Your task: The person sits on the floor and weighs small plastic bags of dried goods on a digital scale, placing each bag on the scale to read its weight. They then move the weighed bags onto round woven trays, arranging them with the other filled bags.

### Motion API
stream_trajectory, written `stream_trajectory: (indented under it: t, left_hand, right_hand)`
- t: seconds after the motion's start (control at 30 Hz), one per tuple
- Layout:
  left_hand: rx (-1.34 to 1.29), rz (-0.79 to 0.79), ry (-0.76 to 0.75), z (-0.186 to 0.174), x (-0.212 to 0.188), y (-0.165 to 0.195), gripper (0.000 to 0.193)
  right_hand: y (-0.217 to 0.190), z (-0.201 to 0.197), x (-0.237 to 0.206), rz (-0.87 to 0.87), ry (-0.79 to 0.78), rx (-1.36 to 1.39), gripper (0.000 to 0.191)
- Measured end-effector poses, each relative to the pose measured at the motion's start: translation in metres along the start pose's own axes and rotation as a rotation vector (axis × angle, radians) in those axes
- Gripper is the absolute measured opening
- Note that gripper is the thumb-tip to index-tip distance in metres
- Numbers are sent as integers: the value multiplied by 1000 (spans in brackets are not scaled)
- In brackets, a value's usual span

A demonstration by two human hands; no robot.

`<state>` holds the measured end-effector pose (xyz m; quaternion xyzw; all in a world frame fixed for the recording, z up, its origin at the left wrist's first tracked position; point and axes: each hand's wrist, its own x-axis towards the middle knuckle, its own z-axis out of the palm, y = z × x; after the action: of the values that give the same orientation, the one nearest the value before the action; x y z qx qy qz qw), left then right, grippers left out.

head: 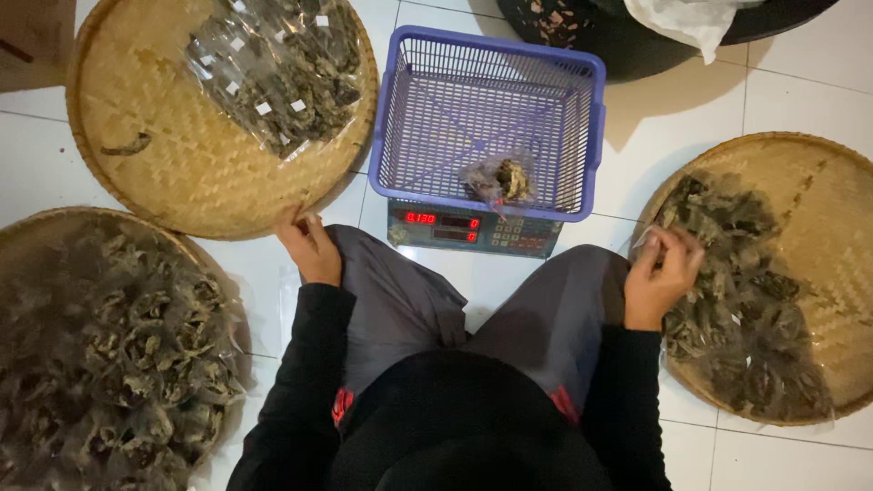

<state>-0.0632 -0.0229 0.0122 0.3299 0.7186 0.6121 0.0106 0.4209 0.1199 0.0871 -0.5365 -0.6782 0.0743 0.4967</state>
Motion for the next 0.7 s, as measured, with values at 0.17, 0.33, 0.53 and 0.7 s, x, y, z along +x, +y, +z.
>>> stream_trajectory:
  t: [0.17, 0.33, 0.53, 0.7]
  left_hand:
    - [49, 64, 41, 3, -1, -11, 30]
    - [97, 27, -5, 0, 1, 8, 29]
    - [72, -82, -24, -1, 2, 17, 27]
    - [78, -93, -28, 0, 3, 10, 27]
  right_hand:
    - [-50, 4, 45, -191, -33, -50, 14]
    - [-124, 12, 77, -243, -266, 193, 12]
    - [-182, 35, 88, -511, -427, -6, 13]
    - [-193, 65, 82, -626, -428, -367, 22]
